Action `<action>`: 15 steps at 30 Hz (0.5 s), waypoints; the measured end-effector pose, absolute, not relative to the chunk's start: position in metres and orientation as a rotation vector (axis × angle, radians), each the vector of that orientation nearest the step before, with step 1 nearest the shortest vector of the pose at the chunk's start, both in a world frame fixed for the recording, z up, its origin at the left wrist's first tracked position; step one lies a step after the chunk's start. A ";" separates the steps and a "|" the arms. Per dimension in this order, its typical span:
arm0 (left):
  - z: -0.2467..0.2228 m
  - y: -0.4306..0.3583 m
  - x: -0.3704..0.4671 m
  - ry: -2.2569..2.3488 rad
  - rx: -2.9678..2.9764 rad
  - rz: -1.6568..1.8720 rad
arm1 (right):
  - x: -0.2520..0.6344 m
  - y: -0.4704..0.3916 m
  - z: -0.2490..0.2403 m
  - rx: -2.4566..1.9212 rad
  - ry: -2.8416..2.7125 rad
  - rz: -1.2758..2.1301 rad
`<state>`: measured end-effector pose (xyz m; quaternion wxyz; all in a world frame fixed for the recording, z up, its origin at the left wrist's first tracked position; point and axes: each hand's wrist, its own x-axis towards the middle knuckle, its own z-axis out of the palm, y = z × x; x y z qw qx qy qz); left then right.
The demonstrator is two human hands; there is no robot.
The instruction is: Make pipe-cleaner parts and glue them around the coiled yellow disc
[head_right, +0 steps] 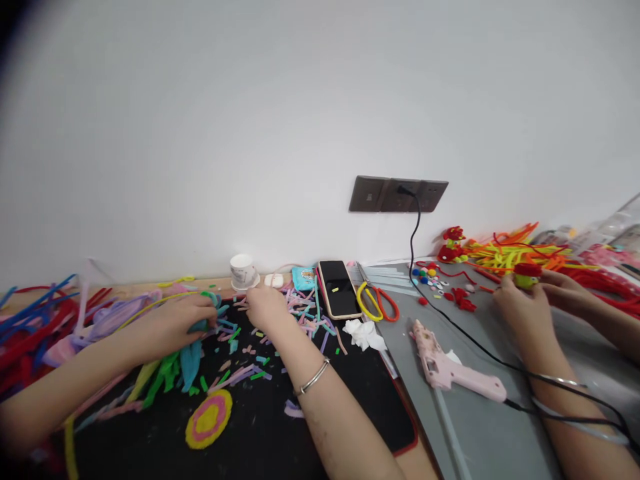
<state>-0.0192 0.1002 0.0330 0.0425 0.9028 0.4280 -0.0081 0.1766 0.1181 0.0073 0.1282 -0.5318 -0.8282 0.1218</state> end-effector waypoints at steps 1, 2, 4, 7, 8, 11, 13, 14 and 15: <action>0.034 0.101 -0.021 1.319 2.751 -0.052 | 0.176 0.118 0.007 -1.566 -2.413 0.336; 0.035 0.101 -0.024 1.324 2.747 -0.075 | 0.177 0.118 0.007 -1.584 -2.416 0.322; 0.038 0.102 -0.027 1.331 2.757 -0.085 | 0.181 0.119 0.011 -1.612 -2.426 0.303; 0.045 0.101 -0.031 1.371 2.761 -0.116 | 0.190 0.121 0.021 -1.664 -2.421 0.272; 0.046 0.100 -0.031 1.389 2.758 -0.134 | 0.194 0.121 0.025 -1.686 -2.412 0.262; 0.050 0.098 -0.033 1.427 2.753 -0.158 | 0.200 0.120 0.035 -1.744 -2.387 0.247; 0.050 0.099 -0.033 1.445 2.764 -0.167 | 0.197 0.117 0.037 -1.732 -2.394 0.240; 0.049 0.099 -0.034 1.451 2.770 -0.172 | 0.193 0.114 0.037 -1.692 -2.409 0.237; 0.048 0.100 -0.034 1.453 2.774 -0.175 | 0.187 0.112 0.035 -1.621 -2.435 0.236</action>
